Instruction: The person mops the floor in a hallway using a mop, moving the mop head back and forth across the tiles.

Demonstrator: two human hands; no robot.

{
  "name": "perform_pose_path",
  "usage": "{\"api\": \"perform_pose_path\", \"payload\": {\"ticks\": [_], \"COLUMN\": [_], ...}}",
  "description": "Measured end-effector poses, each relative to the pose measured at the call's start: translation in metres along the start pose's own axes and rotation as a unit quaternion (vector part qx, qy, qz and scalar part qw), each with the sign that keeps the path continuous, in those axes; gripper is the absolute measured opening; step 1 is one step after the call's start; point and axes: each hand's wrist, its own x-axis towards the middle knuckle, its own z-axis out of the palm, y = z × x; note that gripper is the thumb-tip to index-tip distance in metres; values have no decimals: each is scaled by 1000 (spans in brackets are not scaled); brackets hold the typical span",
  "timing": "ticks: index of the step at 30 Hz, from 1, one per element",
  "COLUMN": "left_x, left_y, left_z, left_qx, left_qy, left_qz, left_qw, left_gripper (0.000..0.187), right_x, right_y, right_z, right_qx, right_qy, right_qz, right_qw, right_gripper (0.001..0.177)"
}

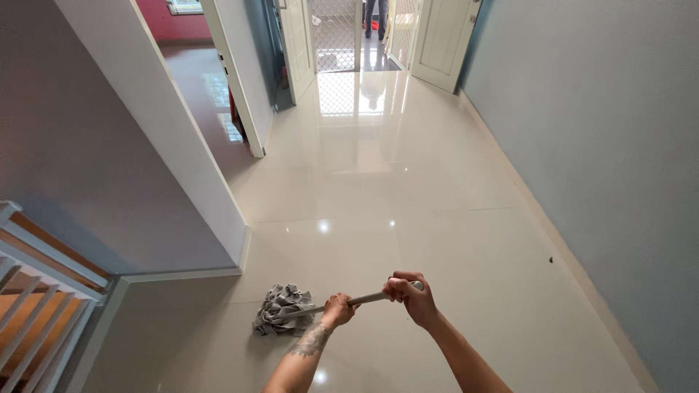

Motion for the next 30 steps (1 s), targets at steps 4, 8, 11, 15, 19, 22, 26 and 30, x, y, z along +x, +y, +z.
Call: {"api": "perform_pose_path", "payload": {"ticks": [4,8,11,15,19,22,26,30], "left_x": [5,13,16,7,-5,-24,-60,-79], "left_y": [55,121,167,190,189,177,156,99], "left_z": [49,106,141,166,156,130,87,49], "left_qx": [-66,-92,-114,-110,-83,-40,-21,77], "left_qy": [-40,-20,-37,-59,-44,-44,-56,-47], "left_qz": [-13,100,193,282,342,303,164,109], "left_qw": [997,991,974,951,935,951,985,990], "left_gripper": [19,17,17,17,24,32,28,34], "right_x": [-48,-88,-116,-131,-140,-146,-139,-119], "right_y": [-39,-80,-102,-100,-88,-79,-75,-65], "right_z": [-30,-61,-70,-52,-38,-31,-11,23], "right_qx": [-74,-206,-307,-350,-312,-301,-264,-152], "right_qy": [53,69,28,-55,-33,-13,34,59], "right_qz": [17,10,-49,-163,-153,-189,-202,-170], "right_qw": [996,976,950,921,937,935,942,972], "right_gripper": [38,40,38,31,31,30,40,37]}}
